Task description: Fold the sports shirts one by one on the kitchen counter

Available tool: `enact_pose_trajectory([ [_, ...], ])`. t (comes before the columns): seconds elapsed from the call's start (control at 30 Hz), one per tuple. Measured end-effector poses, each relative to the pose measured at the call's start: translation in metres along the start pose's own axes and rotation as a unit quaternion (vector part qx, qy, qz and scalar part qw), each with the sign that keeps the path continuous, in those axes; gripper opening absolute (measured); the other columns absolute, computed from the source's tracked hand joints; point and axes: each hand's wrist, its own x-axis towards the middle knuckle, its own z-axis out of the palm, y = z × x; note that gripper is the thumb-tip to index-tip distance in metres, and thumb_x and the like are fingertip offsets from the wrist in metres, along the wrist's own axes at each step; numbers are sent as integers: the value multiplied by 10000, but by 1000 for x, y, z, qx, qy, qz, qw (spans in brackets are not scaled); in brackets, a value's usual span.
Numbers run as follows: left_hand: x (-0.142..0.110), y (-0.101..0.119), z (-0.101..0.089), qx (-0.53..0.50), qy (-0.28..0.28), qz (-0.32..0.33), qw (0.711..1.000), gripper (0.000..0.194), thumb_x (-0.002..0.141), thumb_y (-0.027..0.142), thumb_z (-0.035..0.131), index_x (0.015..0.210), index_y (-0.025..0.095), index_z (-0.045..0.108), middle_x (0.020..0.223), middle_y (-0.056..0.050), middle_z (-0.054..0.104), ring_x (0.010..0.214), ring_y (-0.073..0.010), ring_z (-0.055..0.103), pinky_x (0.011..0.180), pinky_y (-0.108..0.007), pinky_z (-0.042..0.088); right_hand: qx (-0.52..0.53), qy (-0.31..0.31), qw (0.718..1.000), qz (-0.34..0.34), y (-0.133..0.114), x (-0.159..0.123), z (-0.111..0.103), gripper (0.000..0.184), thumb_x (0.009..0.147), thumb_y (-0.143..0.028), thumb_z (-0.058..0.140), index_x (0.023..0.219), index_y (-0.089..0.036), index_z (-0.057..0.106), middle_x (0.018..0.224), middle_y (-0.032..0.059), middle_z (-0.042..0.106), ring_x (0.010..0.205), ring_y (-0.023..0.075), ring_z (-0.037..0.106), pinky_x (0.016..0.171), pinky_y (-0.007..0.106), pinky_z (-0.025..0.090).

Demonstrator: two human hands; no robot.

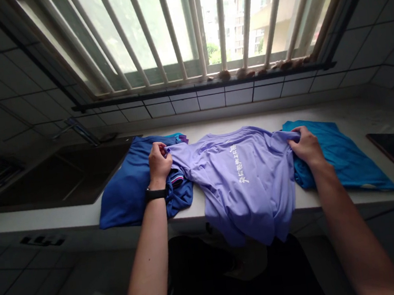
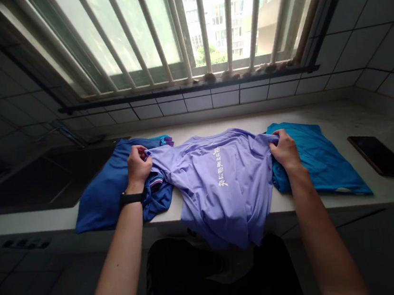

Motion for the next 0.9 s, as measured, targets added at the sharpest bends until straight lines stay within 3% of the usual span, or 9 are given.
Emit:
enact_pose_trajectory([
  [0.2,-8,9,1,-47,-8,42,998,339,799,267,643,1110,206,524,990,-42,629,787,-172,647,788,-317,570,105,-24,993,44,-9,-1,3,582,746,-286,721,1298,-214,552,1274,131,653,1187,305,638,1022,418,529],
  [0.33,-10,15,-2,-67,-19,61,996,397,796,208,624,1177,203,513,969,-24,647,680,-136,626,715,-286,559,179,-43,982,45,-6,1,8,628,685,-264,739,1290,-228,573,1205,106,673,1099,293,666,912,391,582],
  [0.4,-10,21,-6,-55,-10,43,998,435,798,185,622,1218,194,513,1021,-50,673,786,-165,674,782,-305,575,183,-7,982,42,-1,4,13,553,693,-263,722,1230,-217,596,1154,107,685,1062,290,671,916,403,577],
  [0.5,-16,33,-16,-8,-7,34,999,549,742,209,723,1261,184,543,1261,-125,641,1128,-249,672,1003,-366,549,158,69,985,27,9,9,21,451,701,-262,712,1137,-204,610,1119,121,693,1064,298,660,973,440,547],
  [0.6,-31,49,-24,26,-95,86,991,410,734,249,760,1124,192,647,1282,-122,640,1221,-283,636,1084,-375,500,135,77,988,-14,14,11,28,424,701,-253,720,1106,-203,606,1142,137,693,1091,307,652,1009,456,528],
  [0.67,-44,58,-25,26,-212,104,971,243,799,302,729,1014,196,686,1093,-82,706,1050,-256,695,973,-347,539,132,62,988,-55,13,12,30,388,732,-238,688,1109,-206,606,1158,139,691,1098,302,654,1018,453,526],
  [0.77,-58,67,-18,42,-358,72,930,287,817,416,764,989,193,706,831,-28,722,807,-227,704,769,-303,532,116,59,985,-112,3,8,25,307,805,-210,598,1111,-202,624,1153,146,685,1120,300,649,1046,457,511],
  [0.83,-63,70,-10,63,-391,62,916,297,811,414,789,995,193,717,810,-29,736,791,-226,704,734,-289,506,76,72,986,-127,-9,0,18,315,837,-201,558,1139,-176,646,1198,182,667,1177,326,625,1076,488,485],
  [0.9,-63,71,-3,84,-386,70,916,176,864,347,747,949,195,727,858,-55,758,836,-227,712,755,-282,496,18,92,987,-131,-25,-13,9,376,866,-208,543,1217,-143,657,1327,225,621,1277,366,571,1124,541,433],
])
